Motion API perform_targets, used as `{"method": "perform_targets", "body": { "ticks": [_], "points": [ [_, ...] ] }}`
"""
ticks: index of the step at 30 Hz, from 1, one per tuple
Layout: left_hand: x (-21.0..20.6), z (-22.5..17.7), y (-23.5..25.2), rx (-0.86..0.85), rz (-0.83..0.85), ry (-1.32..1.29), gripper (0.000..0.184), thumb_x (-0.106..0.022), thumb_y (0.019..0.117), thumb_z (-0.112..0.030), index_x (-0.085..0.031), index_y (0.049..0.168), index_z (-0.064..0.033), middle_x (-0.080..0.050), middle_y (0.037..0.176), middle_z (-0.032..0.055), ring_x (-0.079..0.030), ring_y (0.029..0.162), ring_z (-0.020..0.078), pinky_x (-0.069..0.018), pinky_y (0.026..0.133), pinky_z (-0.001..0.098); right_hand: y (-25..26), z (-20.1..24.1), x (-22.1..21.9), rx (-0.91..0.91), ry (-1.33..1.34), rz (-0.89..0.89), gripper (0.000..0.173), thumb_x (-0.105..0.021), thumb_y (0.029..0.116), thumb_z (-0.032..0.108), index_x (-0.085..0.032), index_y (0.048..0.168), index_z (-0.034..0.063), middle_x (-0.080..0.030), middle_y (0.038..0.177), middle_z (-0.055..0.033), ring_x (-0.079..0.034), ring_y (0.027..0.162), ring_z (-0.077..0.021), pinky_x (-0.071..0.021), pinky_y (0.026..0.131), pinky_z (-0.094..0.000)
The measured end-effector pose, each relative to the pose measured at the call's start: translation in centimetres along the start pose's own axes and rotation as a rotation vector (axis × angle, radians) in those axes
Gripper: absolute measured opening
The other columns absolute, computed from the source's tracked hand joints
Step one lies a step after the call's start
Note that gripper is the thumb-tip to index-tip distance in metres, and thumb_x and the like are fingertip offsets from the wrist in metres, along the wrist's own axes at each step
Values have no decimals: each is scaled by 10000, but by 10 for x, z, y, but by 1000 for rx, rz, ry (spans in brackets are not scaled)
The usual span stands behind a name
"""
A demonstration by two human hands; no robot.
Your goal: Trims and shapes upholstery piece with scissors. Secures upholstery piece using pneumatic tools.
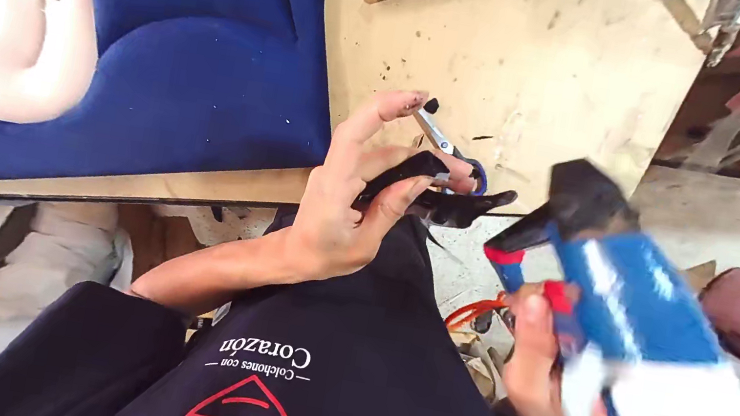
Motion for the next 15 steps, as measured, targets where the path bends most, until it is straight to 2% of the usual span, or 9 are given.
{"method": "perform_targets", "body": {
  "ticks": [1, 3, 4, 5, 8, 15],
  "points": [
    [-2, -1, 2, -15, 10, 7, 590, -552, 986, 60, -234, 1483, 59, -735, 1143, 161, -735, 1061, 301, -649, 898, 478, -9, 1, -1, -45, 61, 17, 281, -663, 1006, 248, -641, 1193, 39, -699, 965, -33, -687, 880, -129, -595, 819, -359],
    [-4, -4, 5, -47, 24, 38, 563, -547, 1015, 9, -238, 1484, 57, -736, 1154, 138, -734, 1060, 254, -643, 897, 441, -4, 20, -5, 30, -19, 25, 337, -690, 984, 348, -716, 1110, 36, -732, 909, -51, -708, 818, -114, -614, 749, -302],
    [-4, -7, 5, -61, 28, 50, 560, -546, 1017, 7, -238, 1482, 65, -738, 1155, 142, -736, 1064, 250, -643, 905, 437, 11, 41, -9, 96, -97, 82, 327, -663, 998, 363, -727, 1068, 50, -740, 884, -58, -712, 801, -103, -599, 722, -256],
    [-4, -9, 4, -71, 35, 64, 567, -547, 1009, 16, -239, 1482, 75, -740, 1158, 149, -736, 1072, 252, -637, 913, 436, 24, 58, -12, 158, -142, 128, 295, -629, 1017, 314, -723, 1030, 35, -746, 854, -94, -714, 769, -131, -576, 684, -254],
    [0, -12, 0, -93, 58, 83, 572, -561, 982, 42, -257, 1466, 77, -737, 1166, 163, -724, 1103, 273, -623, 944, 449, 29, 58, -18, 270, -164, 180, 300, -582, 1045, 266, -727, 1091, 7, -749, 885, -143, -715, 764, -191, -575, 676, -303],
    [2, -14, -8, -126, 45, 97, 562, -562, 960, 75, -282, 1447, 72, -734, 1168, 169, -723, 1103, 271, -621, 943, 449, 25, 59, -20, 283, -177, 236, 432, -562, 1028, 417, -703, 1137, 23, -741, 912, -145, -694, 771, -194, -547, 680, -309]
  ]
}}
Point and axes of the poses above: each hand's wrist, its own y-axis towards the middle knuckle, its own x-axis out of the back of the hand, z = x × y, the point moved 2 cm from there along y, towards the middle knuckle
